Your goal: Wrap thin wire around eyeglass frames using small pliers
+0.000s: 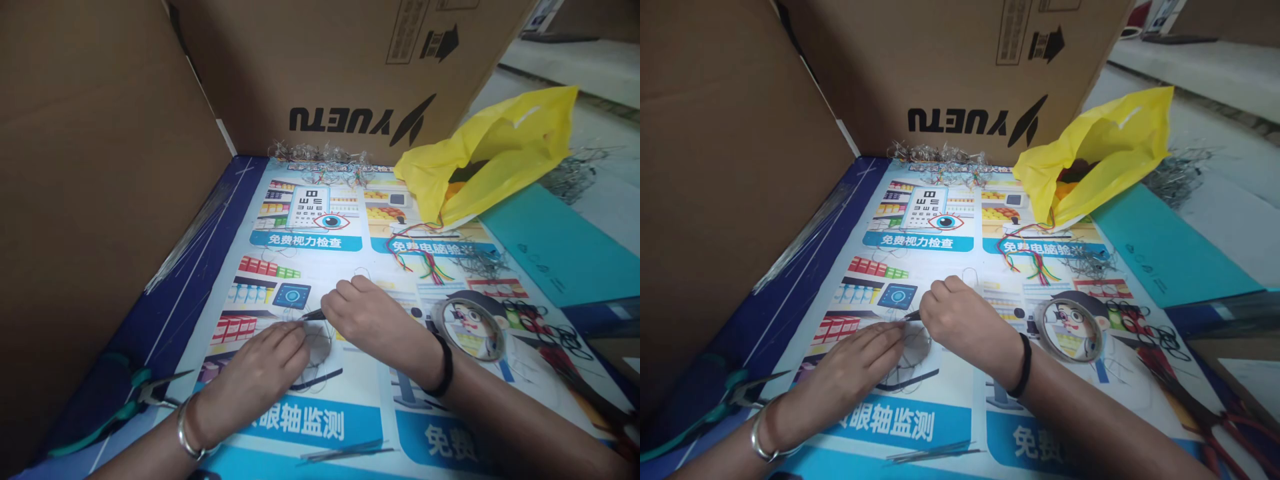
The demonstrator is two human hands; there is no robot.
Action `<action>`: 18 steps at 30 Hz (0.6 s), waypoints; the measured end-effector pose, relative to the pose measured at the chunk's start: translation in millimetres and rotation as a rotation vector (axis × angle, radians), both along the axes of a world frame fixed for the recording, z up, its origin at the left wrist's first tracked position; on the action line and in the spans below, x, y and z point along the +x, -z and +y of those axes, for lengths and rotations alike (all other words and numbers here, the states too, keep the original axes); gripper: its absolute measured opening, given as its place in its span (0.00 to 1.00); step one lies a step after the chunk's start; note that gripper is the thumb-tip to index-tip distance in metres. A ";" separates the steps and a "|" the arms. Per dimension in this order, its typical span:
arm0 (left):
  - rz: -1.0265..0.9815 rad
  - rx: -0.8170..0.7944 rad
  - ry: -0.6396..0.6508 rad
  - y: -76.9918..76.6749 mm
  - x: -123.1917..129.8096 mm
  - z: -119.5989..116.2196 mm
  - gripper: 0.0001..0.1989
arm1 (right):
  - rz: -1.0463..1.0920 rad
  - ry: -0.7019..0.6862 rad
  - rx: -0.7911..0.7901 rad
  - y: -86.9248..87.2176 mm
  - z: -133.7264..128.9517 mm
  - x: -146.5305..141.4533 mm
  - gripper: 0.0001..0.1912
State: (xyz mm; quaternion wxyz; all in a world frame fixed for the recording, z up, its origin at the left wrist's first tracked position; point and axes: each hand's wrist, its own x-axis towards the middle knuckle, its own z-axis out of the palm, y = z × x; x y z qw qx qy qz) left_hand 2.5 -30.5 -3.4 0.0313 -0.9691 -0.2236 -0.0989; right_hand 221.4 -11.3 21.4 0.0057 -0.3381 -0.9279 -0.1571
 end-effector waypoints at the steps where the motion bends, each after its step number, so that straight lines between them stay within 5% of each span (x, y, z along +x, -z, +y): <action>1: -0.001 -0.001 0.000 -0.5 0.2 0.1 0.16 | -0.005 0.001 0.002 -0.3 0.0 -0.3 0.06; 18: 0.028 0.010 0.008 0.2 0.8 -1.3 0.14 | -0.028 0.014 -0.031 -2.0 -2.0 -5.7 0.06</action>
